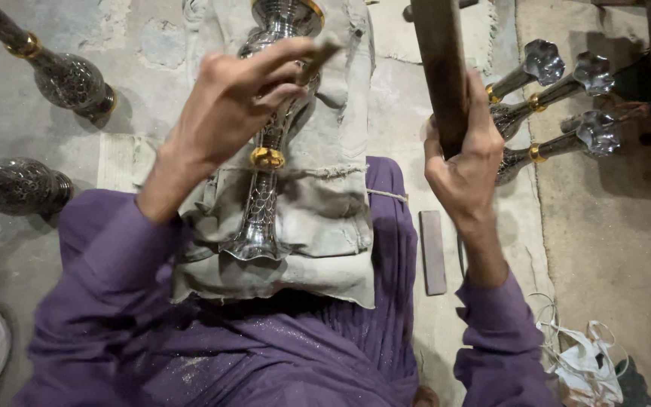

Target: The person sits on the floor holding a small punch against an engraved metal vase resting on a cloth pad and repeatedly strikes the punch with a wooden mallet, working the vase's decorated surface. They reposition the punch and rotate the vase between strikes to continue detailing the pattern.

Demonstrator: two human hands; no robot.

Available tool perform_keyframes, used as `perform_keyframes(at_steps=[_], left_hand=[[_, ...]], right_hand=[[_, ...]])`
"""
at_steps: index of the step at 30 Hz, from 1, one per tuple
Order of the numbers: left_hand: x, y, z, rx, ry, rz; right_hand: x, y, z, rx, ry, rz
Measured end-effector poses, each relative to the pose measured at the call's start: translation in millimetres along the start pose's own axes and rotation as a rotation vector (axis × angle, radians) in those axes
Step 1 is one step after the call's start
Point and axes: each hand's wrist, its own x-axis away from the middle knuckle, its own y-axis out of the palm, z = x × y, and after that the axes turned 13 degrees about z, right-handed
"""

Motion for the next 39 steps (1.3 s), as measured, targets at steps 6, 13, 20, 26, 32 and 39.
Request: perform_keyframes(at_steps=[6, 13, 20, 26, 32, 39], left_hand=[[23, 4, 1, 0.077, -0.084, 0.196], [28, 7, 3, 0.085, -0.038, 0.253], [30, 10, 0, 0.131, -0.101, 0.246], [30, 13, 0, 0.095, -0.061, 0.260], [30, 14, -3, 0.087, -0.055, 0.265], [31, 15, -3, 0.116, -0.052, 0.270]], right_hand=[[-22, -7, 0, 0.374, -0.138, -0.206], [-38, -17, 3, 0.691, -0.339, -0.179], [-73, -41, -18, 0.125, -0.280, -0.074], [-73, -45, -14, 0.158, -0.367, -0.046], [-71, -45, -11, 0.412, -0.435, -0.009], [-70, -47, -28, 0.241, -0.365, -0.042]])
